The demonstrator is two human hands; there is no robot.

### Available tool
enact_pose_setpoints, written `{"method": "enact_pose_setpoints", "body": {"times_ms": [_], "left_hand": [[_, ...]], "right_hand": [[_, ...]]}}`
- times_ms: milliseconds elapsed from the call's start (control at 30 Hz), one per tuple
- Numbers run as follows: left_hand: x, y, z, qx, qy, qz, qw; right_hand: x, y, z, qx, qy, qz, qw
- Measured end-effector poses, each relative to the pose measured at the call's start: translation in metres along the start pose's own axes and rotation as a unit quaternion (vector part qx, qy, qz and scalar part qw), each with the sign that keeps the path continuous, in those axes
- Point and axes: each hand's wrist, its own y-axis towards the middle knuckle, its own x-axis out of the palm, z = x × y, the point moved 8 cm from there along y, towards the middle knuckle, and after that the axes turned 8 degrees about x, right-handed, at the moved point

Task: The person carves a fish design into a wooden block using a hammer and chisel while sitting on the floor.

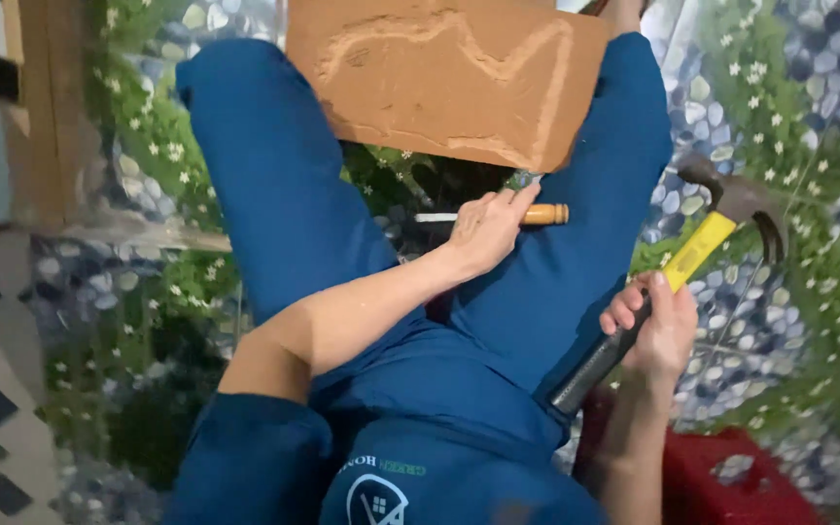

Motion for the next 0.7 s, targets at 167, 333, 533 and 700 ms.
{"method": "enact_pose_setpoints", "body": {"times_ms": [167, 333, 533, 700], "left_hand": [[-0.011, -0.003, 0.013, -0.011, -0.043, 0.034, 0.998], [-0.062, -0.012, 0.028, -0.035, -0.118, 0.098, 0.988], [-0.04, -0.013, 0.019, -0.07, -0.088, -0.013, 0.994], [-0.049, -0.012, 0.026, -0.055, -0.115, -0.033, 0.991]], "right_hand": [[-0.001, 0.004, 0.001, 0.007, -0.016, -0.027, 0.999], [-0.002, 0.008, 0.009, 0.027, -0.003, -0.042, 0.999], [-0.002, 0.012, 0.012, 0.017, 0.0, -0.037, 0.999], [0.011, 0.005, 0.006, 0.005, -0.005, -0.027, 1.0]]}}
